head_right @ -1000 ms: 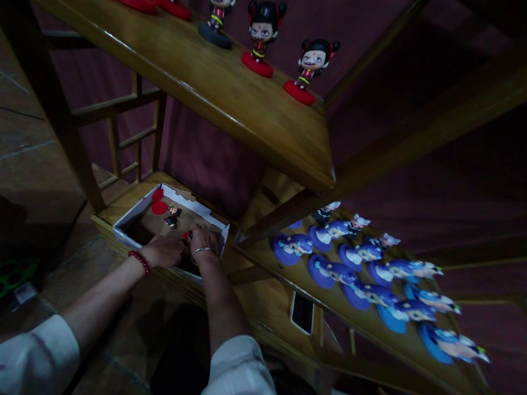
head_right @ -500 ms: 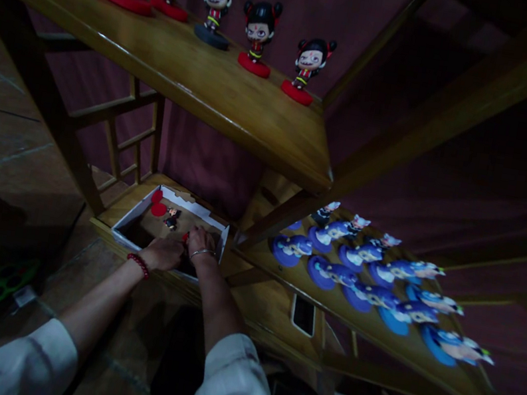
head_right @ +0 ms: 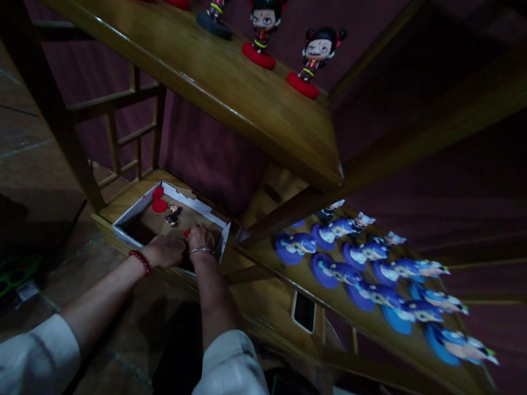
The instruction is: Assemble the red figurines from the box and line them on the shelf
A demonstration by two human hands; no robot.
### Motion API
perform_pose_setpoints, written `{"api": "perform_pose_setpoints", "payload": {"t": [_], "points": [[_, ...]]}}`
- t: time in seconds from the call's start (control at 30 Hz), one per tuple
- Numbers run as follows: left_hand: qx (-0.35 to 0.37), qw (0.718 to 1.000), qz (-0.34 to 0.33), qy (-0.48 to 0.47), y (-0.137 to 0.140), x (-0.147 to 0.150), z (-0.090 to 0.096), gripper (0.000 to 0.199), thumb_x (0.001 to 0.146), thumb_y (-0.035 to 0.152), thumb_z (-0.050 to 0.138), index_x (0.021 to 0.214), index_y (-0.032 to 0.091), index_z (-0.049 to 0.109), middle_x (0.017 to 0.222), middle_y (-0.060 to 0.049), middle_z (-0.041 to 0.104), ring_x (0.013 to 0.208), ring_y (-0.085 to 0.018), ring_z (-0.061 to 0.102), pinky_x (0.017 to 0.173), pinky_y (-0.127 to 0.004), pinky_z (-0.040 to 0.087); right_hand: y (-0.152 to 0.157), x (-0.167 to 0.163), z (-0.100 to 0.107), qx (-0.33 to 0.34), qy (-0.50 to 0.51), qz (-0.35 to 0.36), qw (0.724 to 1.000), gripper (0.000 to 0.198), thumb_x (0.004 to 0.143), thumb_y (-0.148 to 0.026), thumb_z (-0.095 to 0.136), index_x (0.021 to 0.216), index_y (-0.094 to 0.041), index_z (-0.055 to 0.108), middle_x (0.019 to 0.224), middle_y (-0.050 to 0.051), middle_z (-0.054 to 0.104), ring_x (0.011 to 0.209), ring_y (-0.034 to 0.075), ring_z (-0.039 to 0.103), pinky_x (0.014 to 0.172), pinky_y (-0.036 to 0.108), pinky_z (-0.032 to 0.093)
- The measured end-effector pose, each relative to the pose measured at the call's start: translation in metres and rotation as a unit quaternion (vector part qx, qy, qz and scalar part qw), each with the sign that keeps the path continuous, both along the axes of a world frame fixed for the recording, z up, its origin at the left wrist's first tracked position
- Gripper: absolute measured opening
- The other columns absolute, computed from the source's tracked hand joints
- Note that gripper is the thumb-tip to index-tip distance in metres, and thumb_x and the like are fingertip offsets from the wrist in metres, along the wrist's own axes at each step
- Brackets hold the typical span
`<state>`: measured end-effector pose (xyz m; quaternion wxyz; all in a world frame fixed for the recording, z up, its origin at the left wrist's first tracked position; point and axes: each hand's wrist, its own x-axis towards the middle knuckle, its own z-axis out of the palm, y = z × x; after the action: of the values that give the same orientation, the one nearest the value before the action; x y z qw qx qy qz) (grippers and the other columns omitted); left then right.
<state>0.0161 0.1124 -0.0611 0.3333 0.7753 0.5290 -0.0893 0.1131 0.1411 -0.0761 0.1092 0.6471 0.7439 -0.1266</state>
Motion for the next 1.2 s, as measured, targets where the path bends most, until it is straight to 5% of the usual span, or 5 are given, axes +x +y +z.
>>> {"api": "perform_pose_setpoints", "payload": {"t": [0.53,1.0,1.2], "points": [[0.011,1.000,0.024,-0.011,0.004,-0.005,-0.002,0.031,0.074,0.015,0.042,0.096,0.013,0.063,0.110,-0.018,0.059,0.105,-0.028,0.053,0.084,-0.039,0.041,-0.007,0.011,0.000,0.034,-0.003,0.018,0.999,0.040,0.083,-0.006,0.030,0.117,-0.020,0.046,0.117,0.009,0.052,0.111,0.017,0.043,0.089,0.029,0.033],[0.016,0.999,0.037,-0.033,0.004,-0.004,-0.007,0.033,0.073,0.015,0.041,0.097,0.009,0.062,0.109,-0.021,0.059,0.104,-0.031,0.053,0.083,-0.041,0.041,-0.009,0.013,-0.007,0.024,0.020,0.021,0.999,0.032,0.081,-0.015,0.041,0.110,-0.018,0.053,0.113,0.010,0.054,0.103,0.019,0.049,0.087,0.029,0.034],[0.054,0.994,0.060,-0.080,0.007,-0.006,-0.010,0.033,0.073,0.013,0.042,0.102,0.011,0.058,0.106,-0.017,0.061,0.101,-0.024,0.056,0.083,-0.033,0.042,-0.012,0.015,0.004,0.045,0.049,-0.023,0.998,0.031,0.080,-0.018,0.042,0.108,-0.023,0.053,0.112,0.007,0.056,0.096,0.018,0.055,0.080,0.027,0.037]]}}
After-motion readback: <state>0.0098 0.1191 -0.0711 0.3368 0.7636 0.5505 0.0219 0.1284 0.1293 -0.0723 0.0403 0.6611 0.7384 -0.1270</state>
